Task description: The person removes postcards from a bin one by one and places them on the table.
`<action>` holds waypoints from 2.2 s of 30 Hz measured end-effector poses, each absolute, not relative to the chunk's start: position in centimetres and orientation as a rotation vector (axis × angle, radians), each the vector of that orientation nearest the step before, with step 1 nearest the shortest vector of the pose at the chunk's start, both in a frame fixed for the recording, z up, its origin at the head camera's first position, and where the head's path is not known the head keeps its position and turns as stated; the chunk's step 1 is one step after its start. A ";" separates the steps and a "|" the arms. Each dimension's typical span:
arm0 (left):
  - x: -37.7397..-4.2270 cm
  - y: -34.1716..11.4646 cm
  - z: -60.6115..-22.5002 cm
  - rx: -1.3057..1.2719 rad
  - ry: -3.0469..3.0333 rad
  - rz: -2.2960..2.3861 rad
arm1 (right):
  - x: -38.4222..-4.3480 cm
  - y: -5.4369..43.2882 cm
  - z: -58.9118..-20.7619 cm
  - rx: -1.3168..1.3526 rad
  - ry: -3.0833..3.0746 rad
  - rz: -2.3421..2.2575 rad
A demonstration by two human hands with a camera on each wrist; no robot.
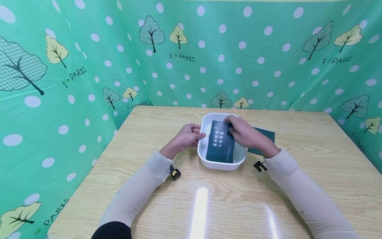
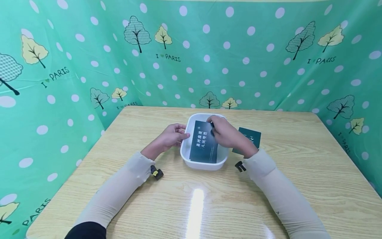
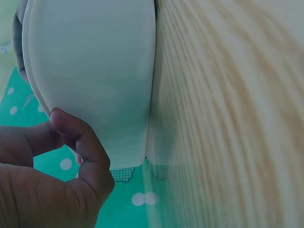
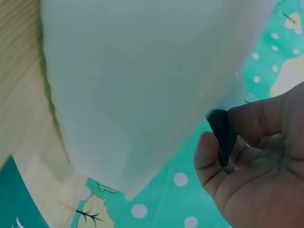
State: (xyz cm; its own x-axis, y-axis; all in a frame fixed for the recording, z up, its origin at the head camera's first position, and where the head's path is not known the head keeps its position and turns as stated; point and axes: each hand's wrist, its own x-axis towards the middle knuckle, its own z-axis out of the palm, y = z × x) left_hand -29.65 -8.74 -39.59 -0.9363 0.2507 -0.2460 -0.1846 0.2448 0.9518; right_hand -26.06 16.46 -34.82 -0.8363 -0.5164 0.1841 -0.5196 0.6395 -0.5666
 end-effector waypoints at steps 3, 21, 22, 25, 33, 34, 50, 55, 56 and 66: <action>-29.7 -8.7 -39.6 0.062 2.176 1.736 | -26.0 16.9 -34.2 0.878 -2.811 1.002; -29.6 -8.9 -39.5 0.055 2.179 1.719 | -25.5 21.2 -30.6 0.656 -2.571 1.088; -29.6 -9.0 -39.5 0.056 2.179 1.719 | -25.5 21.5 -30.5 0.649 -2.564 1.086; -29.6 -9.0 -39.5 0.062 2.174 1.724 | -25.5 22.2 -30.3 0.621 -2.550 1.084; -29.6 -8.9 -39.6 0.077 2.175 1.724 | -25.9 24.2 -30.0 0.477 -2.593 1.116; -29.6 -8.9 -39.6 0.075 2.175 1.724 | -26.0 24.5 -29.9 0.469 -2.603 1.115; -29.7 -9.0 -39.8 0.068 2.179 1.724 | -27.4 28.5 -31.1 0.351 -2.789 0.993; -29.7 -9.0 -39.8 0.068 2.180 1.724 | -28.0 29.1 -31.8 0.352 -2.867 0.941; -29.7 -8.9 -39.7 0.069 2.180 1.724 | -28.1 29.2 -32.0 0.352 -2.884 0.933; -29.6 -8.9 -39.6 0.072 2.172 1.730 | -29.3 30.0 -33.9 0.345 -3.049 0.962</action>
State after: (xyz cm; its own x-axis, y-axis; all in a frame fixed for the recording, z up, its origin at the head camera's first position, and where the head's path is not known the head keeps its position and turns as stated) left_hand -29.61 -8.92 -39.57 -0.9332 0.2610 -0.2469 -0.1822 0.2483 0.9514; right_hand -29.28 30.03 -33.93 -0.9743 -0.2251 -0.0059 -0.1809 0.7982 -0.5746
